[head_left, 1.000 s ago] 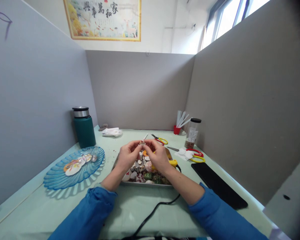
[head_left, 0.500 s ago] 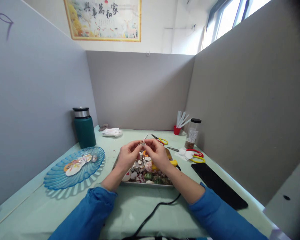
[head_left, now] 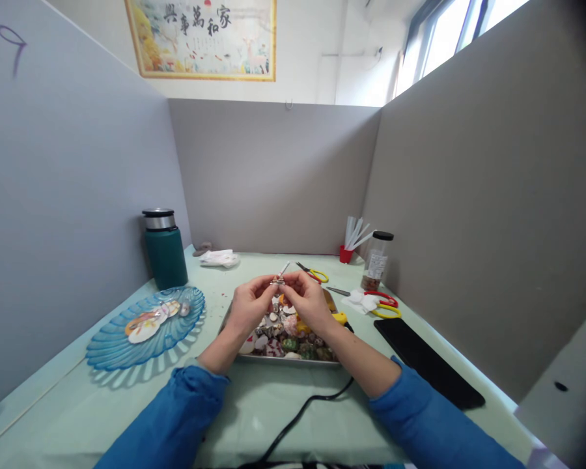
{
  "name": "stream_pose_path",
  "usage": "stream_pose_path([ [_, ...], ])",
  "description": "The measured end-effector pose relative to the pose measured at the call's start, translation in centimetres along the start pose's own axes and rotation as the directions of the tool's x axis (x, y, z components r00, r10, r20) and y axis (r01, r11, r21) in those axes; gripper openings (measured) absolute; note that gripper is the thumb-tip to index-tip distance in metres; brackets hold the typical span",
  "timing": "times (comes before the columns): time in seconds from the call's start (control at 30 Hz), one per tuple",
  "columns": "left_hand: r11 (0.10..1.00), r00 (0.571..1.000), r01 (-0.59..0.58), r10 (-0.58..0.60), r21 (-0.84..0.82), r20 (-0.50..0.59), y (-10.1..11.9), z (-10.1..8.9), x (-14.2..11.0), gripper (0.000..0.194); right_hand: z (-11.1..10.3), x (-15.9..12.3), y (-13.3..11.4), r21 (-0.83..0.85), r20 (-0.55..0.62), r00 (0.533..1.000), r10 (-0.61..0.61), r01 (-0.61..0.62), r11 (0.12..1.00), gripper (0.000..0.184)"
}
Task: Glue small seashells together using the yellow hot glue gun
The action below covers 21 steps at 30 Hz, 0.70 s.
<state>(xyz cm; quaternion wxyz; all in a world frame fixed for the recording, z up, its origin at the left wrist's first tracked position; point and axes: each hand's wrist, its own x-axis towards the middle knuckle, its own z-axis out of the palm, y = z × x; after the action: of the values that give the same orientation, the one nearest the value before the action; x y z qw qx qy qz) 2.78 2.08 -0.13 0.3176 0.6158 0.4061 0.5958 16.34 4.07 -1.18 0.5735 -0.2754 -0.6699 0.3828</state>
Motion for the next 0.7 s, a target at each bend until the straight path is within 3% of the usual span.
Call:
stream_pose_path([
  [0.23,1.0,1.0,-0.005,0.006,0.013,-0.018,-0.23,0.02,0.0,0.031,-0.06,0.07,0.39,-0.004,0.009,1.0,-0.003,0.003,1.0,0.016],
  [0.7,0.996,0.997,-0.058,0.054,0.068,0.056,-0.86,-0.13,0.3,0.037,-0.09,-0.1,0.08,-0.064,-0.008,0.999,-0.042,0.041,0.997,0.017],
])
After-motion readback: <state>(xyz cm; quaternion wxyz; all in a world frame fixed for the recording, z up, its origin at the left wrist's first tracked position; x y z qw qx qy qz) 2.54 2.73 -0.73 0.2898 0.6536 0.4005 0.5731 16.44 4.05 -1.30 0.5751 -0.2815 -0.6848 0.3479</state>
